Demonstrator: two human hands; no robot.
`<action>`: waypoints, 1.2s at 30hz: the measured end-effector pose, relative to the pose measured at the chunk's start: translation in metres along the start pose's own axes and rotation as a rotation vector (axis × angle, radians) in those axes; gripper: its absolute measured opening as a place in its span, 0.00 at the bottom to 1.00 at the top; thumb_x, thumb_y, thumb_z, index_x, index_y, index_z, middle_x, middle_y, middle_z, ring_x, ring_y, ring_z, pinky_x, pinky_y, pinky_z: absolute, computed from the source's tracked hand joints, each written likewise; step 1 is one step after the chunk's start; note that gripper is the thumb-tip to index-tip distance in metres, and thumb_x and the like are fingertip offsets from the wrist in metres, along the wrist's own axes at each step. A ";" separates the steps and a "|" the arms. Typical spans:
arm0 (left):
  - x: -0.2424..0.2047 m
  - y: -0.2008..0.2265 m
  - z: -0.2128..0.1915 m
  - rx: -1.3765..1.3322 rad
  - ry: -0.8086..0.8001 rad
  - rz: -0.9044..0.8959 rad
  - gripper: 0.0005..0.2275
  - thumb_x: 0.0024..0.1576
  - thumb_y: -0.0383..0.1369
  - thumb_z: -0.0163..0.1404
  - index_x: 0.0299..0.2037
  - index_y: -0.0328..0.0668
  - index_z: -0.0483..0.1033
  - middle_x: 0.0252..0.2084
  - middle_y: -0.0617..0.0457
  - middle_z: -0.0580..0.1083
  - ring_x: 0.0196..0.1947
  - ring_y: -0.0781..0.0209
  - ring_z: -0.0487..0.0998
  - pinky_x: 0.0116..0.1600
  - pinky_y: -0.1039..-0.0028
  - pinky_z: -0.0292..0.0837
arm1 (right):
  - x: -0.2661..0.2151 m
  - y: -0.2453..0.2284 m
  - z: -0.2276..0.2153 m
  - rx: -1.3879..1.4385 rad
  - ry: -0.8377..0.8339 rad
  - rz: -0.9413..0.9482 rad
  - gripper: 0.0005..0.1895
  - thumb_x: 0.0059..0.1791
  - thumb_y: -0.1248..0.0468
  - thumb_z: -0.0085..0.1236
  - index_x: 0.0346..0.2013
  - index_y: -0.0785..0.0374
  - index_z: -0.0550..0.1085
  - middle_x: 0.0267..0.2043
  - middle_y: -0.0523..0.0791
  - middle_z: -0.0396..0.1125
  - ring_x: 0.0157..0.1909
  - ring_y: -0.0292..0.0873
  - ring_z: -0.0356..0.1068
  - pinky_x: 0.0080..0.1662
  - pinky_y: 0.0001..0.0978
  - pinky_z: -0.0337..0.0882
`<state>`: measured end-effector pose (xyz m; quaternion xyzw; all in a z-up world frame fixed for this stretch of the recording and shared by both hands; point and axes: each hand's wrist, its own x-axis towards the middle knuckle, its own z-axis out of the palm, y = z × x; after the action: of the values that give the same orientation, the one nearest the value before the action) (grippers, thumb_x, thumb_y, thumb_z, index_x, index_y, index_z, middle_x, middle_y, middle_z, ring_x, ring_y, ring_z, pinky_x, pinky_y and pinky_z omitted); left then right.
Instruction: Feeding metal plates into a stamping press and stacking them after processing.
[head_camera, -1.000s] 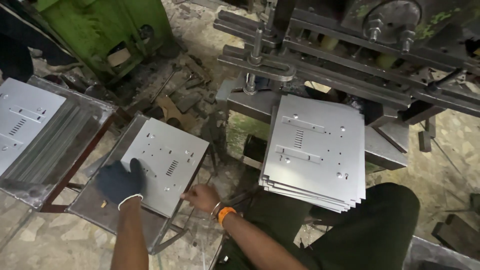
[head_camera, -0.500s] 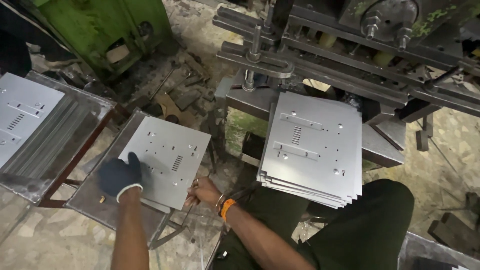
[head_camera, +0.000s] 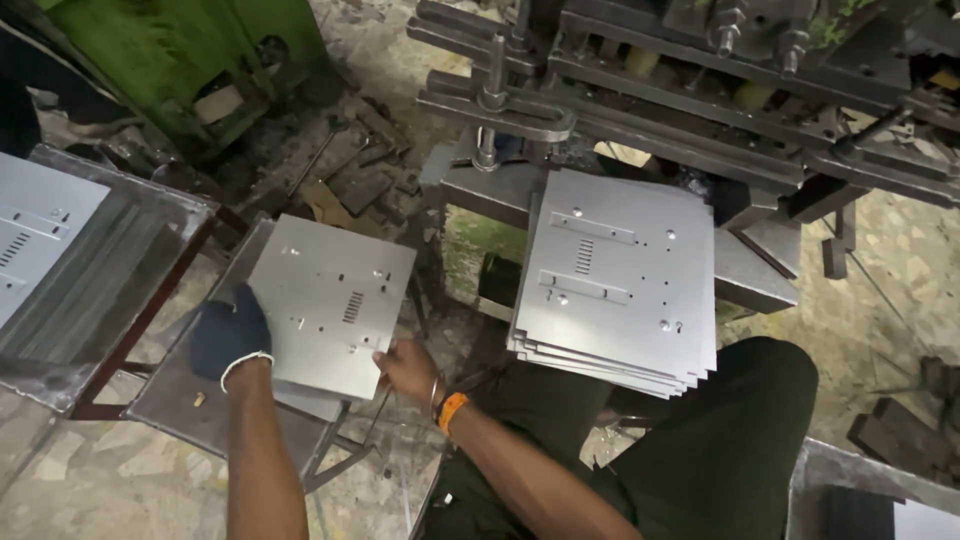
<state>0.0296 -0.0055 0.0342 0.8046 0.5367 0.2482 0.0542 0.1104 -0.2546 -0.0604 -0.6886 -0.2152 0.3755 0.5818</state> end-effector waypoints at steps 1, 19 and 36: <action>-0.002 0.001 -0.005 0.002 -0.004 0.001 0.25 0.62 0.56 0.51 0.39 0.38 0.82 0.34 0.36 0.78 0.33 0.35 0.79 0.37 0.46 0.72 | -0.013 -0.019 -0.001 0.002 0.001 0.004 0.14 0.56 0.62 0.54 0.39 0.74 0.75 0.29 0.50 0.74 0.28 0.41 0.75 0.29 0.32 0.73; -0.063 0.087 -0.025 -1.276 -1.120 -0.229 0.14 0.64 0.35 0.56 0.50 0.27 0.80 0.44 0.44 0.80 0.40 0.61 0.76 0.44 0.69 0.69 | -0.145 -0.166 -0.140 0.333 0.587 -0.236 0.18 0.52 0.64 0.54 0.56 0.63 0.70 0.43 0.48 0.74 0.40 0.39 0.74 0.42 0.32 0.76; -0.154 0.316 -0.104 -1.391 -1.564 0.059 0.19 0.53 0.38 0.60 0.48 0.31 0.80 0.40 0.49 0.81 0.36 0.60 0.81 0.42 0.69 0.77 | -0.243 -0.186 -0.317 0.395 0.914 -0.274 0.15 0.51 0.70 0.55 0.52 0.72 0.73 0.44 0.44 0.73 0.43 0.36 0.72 0.47 0.27 0.71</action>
<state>0.2004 -0.2935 0.1843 0.5449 0.0709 -0.0862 0.8310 0.2278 -0.5931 0.1968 -0.6249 0.0477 -0.0099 0.7792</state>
